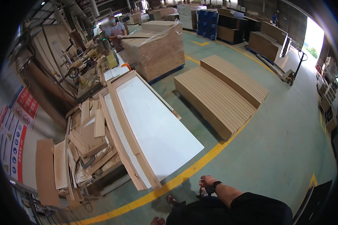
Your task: Picking up long wooden slats from a table and stacking them into a pile on the floor in a factory.
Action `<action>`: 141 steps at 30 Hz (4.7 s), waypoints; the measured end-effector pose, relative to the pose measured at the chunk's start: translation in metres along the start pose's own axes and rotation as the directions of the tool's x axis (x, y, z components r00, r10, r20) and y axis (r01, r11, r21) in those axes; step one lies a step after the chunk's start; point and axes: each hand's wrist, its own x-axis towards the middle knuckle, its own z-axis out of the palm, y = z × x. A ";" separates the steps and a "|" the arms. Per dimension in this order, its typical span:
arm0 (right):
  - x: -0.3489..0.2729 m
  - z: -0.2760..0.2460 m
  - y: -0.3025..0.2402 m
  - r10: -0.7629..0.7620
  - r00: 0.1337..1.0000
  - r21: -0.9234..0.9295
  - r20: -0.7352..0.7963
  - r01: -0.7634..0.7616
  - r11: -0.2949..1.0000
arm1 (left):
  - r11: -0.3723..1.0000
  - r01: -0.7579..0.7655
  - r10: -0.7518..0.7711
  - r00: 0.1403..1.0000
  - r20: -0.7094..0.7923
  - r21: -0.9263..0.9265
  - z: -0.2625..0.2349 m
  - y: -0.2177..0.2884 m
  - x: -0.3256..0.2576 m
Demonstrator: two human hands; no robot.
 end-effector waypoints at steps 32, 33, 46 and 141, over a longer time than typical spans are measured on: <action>-0.016 0.078 -0.002 0.014 0.966 -0.127 0.259 0.019 0.992 | 0.968 -0.232 0.244 0.957 0.155 -0.096 0.087 0.080 0.027; -0.027 0.092 0.003 0.079 0.972 -0.111 0.220 -0.055 0.992 | 0.971 -0.234 0.241 0.943 0.228 -0.058 0.096 0.080 0.026; -0.019 0.165 0.093 0.254 0.945 0.168 0.205 -0.290 0.942 | 0.408 0.201 -0.127 0.978 0.163 -0.891 0.172 0.102 0.056; -0.032 0.280 0.031 -0.027 0.995 0.039 0.101 0.023 0.999 | 0.927 -0.372 0.373 0.910 -0.181 0.039 0.188 0.140 0.031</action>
